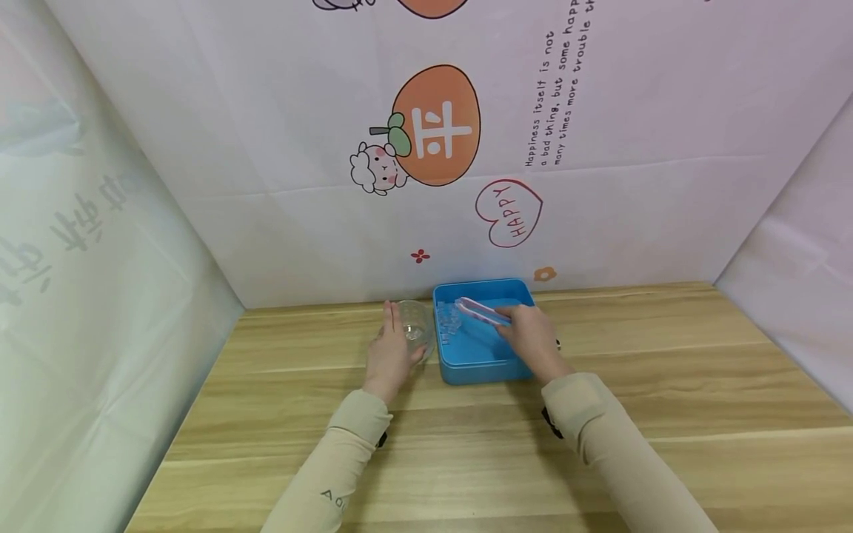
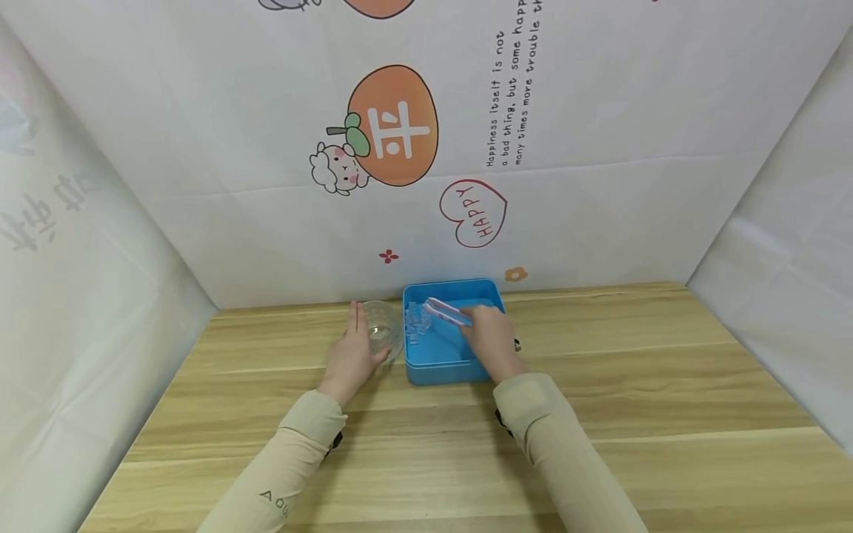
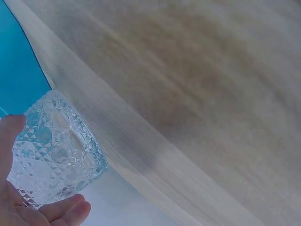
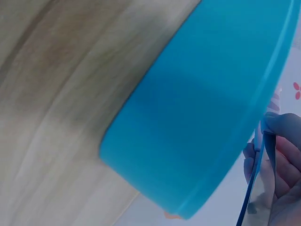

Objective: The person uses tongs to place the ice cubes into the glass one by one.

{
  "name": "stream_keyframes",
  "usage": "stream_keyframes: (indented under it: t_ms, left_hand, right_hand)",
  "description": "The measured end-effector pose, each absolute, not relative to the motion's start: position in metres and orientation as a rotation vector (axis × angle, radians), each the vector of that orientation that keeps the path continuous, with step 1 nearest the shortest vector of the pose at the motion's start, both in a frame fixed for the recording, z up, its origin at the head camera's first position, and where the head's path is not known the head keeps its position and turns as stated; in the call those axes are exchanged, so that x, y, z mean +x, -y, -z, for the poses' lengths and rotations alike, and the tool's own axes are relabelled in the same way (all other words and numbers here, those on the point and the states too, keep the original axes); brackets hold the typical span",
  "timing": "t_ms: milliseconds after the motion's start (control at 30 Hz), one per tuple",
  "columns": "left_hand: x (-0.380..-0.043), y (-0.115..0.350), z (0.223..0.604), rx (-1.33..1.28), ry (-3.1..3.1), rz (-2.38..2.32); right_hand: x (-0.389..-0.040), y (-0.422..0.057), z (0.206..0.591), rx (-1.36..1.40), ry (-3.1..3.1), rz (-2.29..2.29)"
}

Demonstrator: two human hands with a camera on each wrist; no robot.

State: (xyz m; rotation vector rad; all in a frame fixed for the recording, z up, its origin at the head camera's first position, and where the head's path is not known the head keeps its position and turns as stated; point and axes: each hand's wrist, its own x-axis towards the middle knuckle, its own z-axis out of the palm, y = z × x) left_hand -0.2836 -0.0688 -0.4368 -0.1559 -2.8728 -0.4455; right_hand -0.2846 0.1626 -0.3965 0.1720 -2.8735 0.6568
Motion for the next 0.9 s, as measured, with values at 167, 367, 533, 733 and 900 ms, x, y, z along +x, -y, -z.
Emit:
stream_keyframes:
  t_ms: [167,367,533,733,900]
  left_hand:
    - [-0.283,0.068,0.437,-0.157,2.87,0.455]
    - [-0.284,0.069,0.438,-0.161,2.861,0.48]
    - [-0.285,0.07,0.439,-0.164,2.865,0.469]
    - [-0.284,0.069,0.438,-0.165,2.864,0.461]
    - [-0.284,0.07,0.438,-0.165,2.863,0.465]
  right_hand:
    - [-0.282,-0.156,0.388,0.198,2.851,-0.658]
    - [-0.277,-0.143,0.38,0.273,2.816,-0.688]
    - [-0.271,-0.131,0.376,0.356,2.797,-0.732]
    - [-0.268,-0.123,0.376,0.413,2.808,-0.743]
    - [-0.268,-0.122,0.378,0.446,2.811,-0.704]
